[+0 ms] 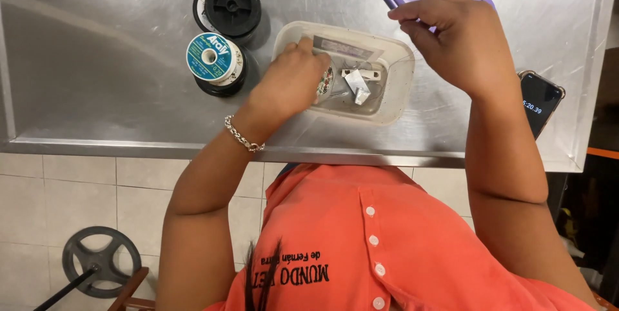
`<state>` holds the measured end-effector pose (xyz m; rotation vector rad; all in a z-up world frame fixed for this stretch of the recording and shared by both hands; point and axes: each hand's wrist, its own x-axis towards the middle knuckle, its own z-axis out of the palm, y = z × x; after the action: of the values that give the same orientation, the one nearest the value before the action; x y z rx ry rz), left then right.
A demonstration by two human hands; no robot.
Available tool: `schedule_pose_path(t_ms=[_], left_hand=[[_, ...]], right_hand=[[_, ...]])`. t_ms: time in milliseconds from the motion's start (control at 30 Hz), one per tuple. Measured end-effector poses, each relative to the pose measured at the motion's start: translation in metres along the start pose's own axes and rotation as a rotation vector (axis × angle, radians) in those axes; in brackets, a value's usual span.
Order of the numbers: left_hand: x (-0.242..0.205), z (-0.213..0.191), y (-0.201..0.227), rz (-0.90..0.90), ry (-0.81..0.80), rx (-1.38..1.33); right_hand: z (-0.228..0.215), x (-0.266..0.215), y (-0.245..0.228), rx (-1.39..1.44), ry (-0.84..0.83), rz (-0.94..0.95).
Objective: The person handles several spools of fishing line on a metal table, picking them up, rotating them, and placing them into a plastic container. They also open a small package of hooks and handle a small metal ring, moving items around the workspace.
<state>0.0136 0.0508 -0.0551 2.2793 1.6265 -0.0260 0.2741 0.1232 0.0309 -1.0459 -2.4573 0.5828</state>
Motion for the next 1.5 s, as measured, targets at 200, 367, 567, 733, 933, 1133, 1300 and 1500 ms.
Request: schedule_pose_path(t_ms=[200, 367, 567, 733, 933, 1133, 1300, 1500], left_hand=[[0.013, -0.009, 0.000, -0.031, -0.243, -0.046], [0.019, -0.013, -0.005, 0.004, -0.194, 0.044], [0.009, -0.032, -0.014, 0.056, -0.116, -0.090], [-0.022, -0.085, -0.012, 0.058, 0.013, -0.281], [-0.054, -0.126, -0.020, 0.032, 0.402, -0.627], [-0.049, -0.115, -0.011, -0.115, 0.427, -1.032], [-0.038, -0.103, 0.007, -0.077, 0.402, -1.131], [-0.039, -0.095, 0.005, -0.017, 0.465, -1.243]], right_hand=[[-0.017, -0.007, 0.018, 0.073, 0.040, 0.042], [-0.028, -0.009, 0.029, 0.169, 0.126, 0.071], [-0.036, -0.009, 0.041, 0.195, 0.223, 0.044], [-0.030, -0.013, 0.087, 0.153, 0.362, 0.059], [-0.031, -0.007, 0.043, 0.008, 0.255, 0.164], [-0.021, -0.010, -0.016, 0.168, 0.202, -0.102], [-0.004, 0.000, -0.053, 0.528, -0.055, 0.009], [0.003, 0.002, -0.019, 0.966, -0.045, 0.253]])
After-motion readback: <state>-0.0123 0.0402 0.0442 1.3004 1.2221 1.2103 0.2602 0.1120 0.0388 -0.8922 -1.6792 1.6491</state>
